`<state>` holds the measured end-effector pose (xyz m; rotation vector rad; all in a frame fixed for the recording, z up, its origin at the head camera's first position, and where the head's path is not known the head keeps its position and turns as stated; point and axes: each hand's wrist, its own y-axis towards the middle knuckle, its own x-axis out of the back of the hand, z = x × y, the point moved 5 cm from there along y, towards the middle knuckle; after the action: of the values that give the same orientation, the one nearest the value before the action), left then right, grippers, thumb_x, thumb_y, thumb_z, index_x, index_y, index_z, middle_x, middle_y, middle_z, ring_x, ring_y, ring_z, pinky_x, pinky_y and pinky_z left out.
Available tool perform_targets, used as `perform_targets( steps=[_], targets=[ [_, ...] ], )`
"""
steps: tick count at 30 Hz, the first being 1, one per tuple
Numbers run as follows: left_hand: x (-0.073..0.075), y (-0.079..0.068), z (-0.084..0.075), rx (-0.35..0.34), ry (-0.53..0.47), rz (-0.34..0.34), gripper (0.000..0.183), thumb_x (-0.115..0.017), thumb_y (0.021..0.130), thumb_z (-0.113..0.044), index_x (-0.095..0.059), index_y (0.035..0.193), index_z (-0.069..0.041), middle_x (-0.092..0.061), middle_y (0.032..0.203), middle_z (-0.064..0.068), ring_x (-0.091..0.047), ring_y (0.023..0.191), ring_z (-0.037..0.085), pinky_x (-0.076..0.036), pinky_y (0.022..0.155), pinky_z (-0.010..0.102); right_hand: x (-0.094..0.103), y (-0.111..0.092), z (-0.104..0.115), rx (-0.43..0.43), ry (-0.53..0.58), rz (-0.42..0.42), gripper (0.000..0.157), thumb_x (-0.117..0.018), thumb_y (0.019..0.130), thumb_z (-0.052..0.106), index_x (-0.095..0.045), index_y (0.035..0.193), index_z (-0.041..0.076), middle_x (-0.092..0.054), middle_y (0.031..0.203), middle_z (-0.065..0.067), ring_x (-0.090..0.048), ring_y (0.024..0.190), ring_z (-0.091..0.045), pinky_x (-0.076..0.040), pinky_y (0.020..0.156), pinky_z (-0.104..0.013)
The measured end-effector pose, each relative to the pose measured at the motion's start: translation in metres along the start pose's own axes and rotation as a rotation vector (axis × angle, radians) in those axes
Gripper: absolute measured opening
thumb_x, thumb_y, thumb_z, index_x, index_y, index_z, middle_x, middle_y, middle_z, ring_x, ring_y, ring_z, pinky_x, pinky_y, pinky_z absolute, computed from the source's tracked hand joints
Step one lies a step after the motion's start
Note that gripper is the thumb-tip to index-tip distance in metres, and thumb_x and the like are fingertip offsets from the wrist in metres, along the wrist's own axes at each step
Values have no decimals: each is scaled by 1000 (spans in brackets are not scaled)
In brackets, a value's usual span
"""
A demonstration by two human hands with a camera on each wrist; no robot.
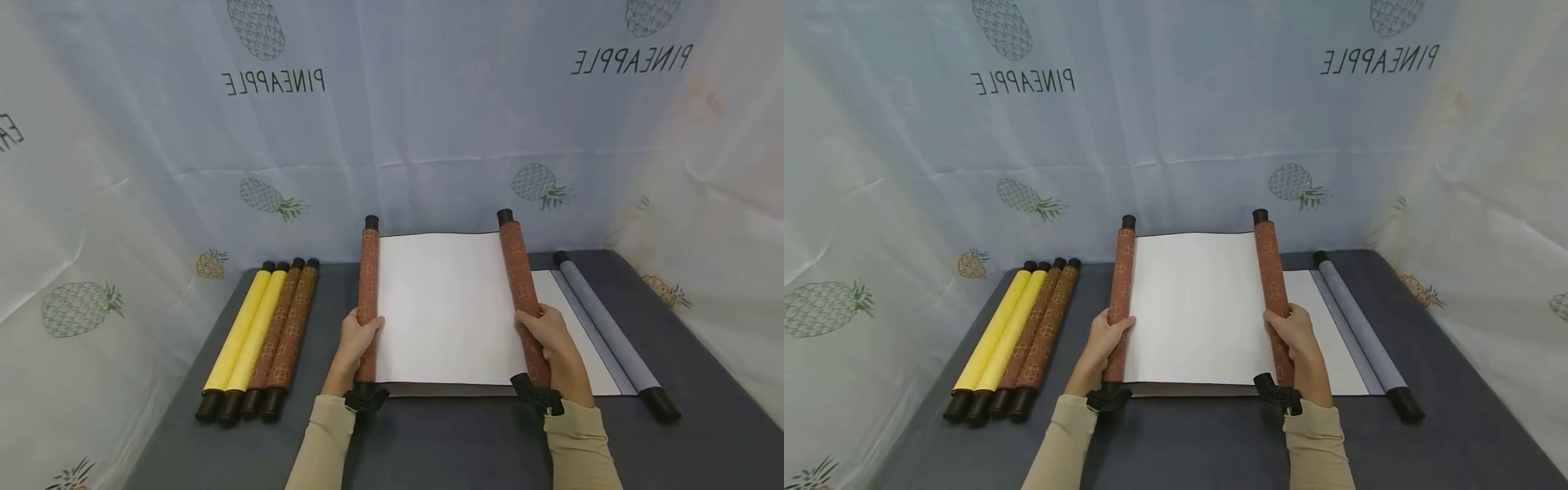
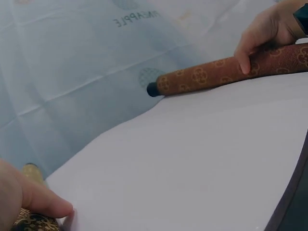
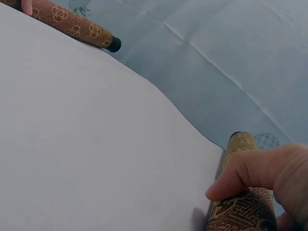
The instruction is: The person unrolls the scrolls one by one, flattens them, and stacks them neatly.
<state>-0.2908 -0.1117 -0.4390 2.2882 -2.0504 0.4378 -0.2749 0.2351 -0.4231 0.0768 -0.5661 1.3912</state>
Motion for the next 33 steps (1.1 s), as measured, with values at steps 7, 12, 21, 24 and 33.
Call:
perform_targets(
  steps=[7,12,21,24,33],
  targets=[
    [0,1,1,-29,15,-9,54,-62,90,-20,-44,135,4,-58,122,24,-62,102,30,-50,79,34,0,0,-4,-17,-24,15,84,-65,88,32,-22,146,-12,-43,133,-32,-54,101,-31,-48,71,-30],
    [0,2,5,-43,9,-10,57,-69,87,-23,-46,132,2,-59,118,22,-62,98,28,-51,77,34,1,2,-6,-22,-13,-1,85,-67,87,28,-20,147,-11,-42,132,-32,-54,101,-31,-47,70,-30],
    [6,4,4,-23,35,2,79,-74,83,-25,-33,144,1,-52,131,23,-57,115,35,-50,92,45,7,4,-9,-36,-4,-31,81,-58,86,21,-17,148,-12,-38,136,-34,-49,109,-39,-46,80,-40],
    [8,4,4,-10,42,-4,83,-72,84,-25,-27,147,1,-47,138,25,-53,122,37,-47,98,48,9,3,-9,-41,3,-21,79,-54,87,20,-16,148,-13,-37,137,-35,-48,110,-39,-45,82,-41],
    [12,2,2,-43,52,-8,58,-67,87,-20,-44,136,1,-57,125,23,-60,106,31,-51,82,37,12,2,-12,-75,14,-27,76,-52,88,22,-20,148,-12,-37,142,-34,-46,115,-41,-44,88,-48]
  ],
)
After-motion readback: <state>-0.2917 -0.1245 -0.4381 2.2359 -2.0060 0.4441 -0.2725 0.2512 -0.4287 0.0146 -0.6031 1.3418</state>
